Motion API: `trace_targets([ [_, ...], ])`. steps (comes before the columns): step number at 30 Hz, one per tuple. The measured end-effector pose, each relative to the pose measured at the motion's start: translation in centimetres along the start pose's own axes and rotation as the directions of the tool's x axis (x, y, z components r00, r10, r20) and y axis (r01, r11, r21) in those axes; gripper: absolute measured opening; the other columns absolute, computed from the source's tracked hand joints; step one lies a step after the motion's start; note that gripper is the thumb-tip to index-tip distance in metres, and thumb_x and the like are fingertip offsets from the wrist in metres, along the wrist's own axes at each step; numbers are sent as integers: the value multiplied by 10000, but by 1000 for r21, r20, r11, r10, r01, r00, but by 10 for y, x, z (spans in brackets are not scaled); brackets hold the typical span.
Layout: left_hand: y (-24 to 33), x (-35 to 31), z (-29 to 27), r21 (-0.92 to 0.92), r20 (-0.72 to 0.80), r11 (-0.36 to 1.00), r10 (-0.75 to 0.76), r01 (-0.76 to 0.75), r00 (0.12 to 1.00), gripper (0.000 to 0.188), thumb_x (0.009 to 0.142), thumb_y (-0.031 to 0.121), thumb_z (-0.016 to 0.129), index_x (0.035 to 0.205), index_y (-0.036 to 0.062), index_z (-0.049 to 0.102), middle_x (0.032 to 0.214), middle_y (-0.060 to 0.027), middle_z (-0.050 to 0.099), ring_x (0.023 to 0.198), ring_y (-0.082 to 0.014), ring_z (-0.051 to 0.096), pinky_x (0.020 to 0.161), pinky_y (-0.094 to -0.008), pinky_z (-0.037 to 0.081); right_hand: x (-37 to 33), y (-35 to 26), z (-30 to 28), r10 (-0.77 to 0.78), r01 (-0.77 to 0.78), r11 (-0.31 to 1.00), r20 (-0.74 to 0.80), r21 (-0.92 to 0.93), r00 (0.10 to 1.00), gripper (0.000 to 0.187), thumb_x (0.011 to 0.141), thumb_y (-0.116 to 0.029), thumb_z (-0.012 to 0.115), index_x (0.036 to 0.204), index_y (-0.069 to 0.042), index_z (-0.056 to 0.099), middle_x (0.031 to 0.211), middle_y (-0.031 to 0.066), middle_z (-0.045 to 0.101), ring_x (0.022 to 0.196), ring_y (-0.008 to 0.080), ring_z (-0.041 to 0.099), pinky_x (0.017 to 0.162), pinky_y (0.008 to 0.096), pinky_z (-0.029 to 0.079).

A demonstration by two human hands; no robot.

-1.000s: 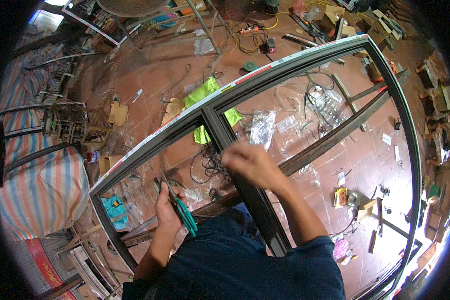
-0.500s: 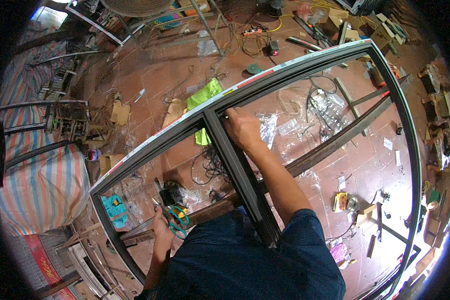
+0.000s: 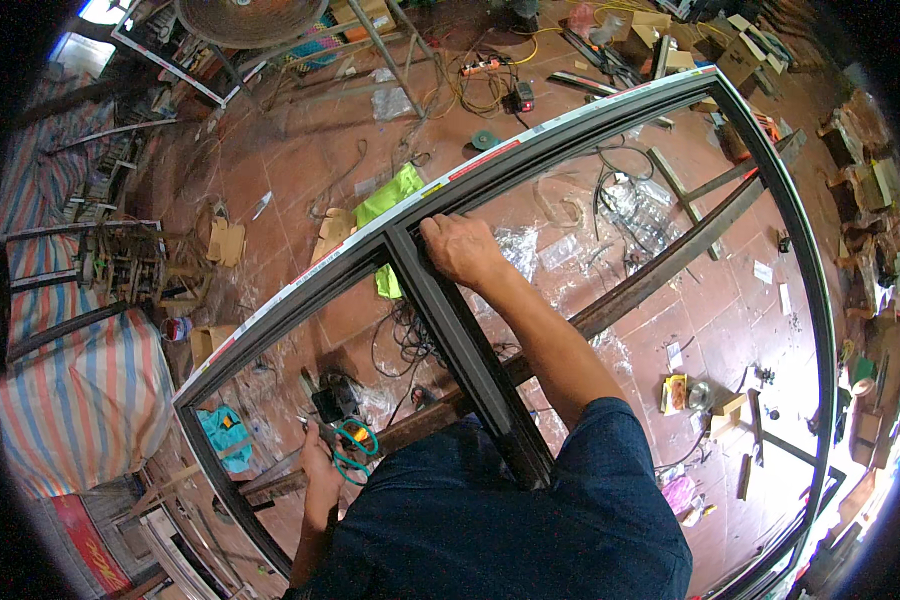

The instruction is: The person installs a rubber seal into the groove of a metal window frame by hand, pressing it along the edges. They then use green-handled shears to trim the excess seal at the corners and along the frame.

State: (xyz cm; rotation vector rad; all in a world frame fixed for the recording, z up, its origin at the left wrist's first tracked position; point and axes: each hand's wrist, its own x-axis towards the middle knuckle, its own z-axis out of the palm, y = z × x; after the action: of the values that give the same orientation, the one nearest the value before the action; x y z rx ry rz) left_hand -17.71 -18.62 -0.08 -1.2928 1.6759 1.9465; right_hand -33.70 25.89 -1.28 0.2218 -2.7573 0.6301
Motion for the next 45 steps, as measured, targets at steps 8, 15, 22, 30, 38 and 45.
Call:
trace_targets([
  [8, -4, 5, -3, 0, 15, 998, 58, -58, 998, 351, 1064, 434, 616, 973, 97, 655, 780, -49, 685, 555, -163, 584, 463, -287, 437, -3, 13, 9, 114, -113, 987, -4, 114, 993, 175, 974, -228, 605, 998, -56, 584, 951, 175, 708, 895, 400, 707, 779, 501, 566],
  [15, 0, -3, 6, -14, -20, 1000, 28, -28, 999, 358, 1064, 438, 616, 966, 97, 662, 789, -45, 689, 560, -163, 587, 464, -290, 438, -36, 17, -26, 614, -572, 787, -198, 230, 764, 272, 1013, -327, 667, 1047, -57, 662, 932, 225, 720, 894, 454, 696, 744, 537, 535],
  [22, 5, -14, 17, -3, -49, 1000, 20, -20, 999, 384, 1067, 448, 608, 975, 82, 677, 779, -49, 685, 548, -169, 581, 465, -292, 442, -83, 38, -30, 720, -688, 682, -60, 249, 692, 349, 1001, -375, 634, 954, -36, 702, 928, 245, 717, 874, 454, 701, 728, 523, 541],
  [30, 5, -10, 15, 32, -16, 999, 13, -12, 1000, 394, 1065, 446, 614, 977, 67, 678, 775, -65, 686, 556, -176, 586, 474, -304, 454, -59, -21, -19, 365, -330, 853, -11, 405, 931, 323, 965, -244, 675, 1261, -119, 700, 1047, 188, 713, 920, 408, 712, 798, 501, 568],
  [38, 16, -30, 33, -100, 44, 993, -52, 56, 998, 403, 1062, 441, 624, 987, 47, 670, 808, -70, 695, 563, -185, 593, 479, -307, 460, -55, -35, -47, 216, -181, 931, -78, 318, 973, 232, 952, -184, 714, 1165, -93, 719, 1003, 157, 685, 858, 385, 685, 760, 469, 559],
  [45, 56, -79, 96, -94, 618, 988, -41, 126, 785, 336, 1067, 402, 622, 1152, 80, 668, 990, -68, 723, 834, -164, 684, 567, -267, 497, -95, -110, -90, -252, 170, 866, 116, 470, 961, 544, 841, -233, 791, 1358, -156, 640, 1257, 124, 658, 1096, 348, 635, 917, 476, 518],
])
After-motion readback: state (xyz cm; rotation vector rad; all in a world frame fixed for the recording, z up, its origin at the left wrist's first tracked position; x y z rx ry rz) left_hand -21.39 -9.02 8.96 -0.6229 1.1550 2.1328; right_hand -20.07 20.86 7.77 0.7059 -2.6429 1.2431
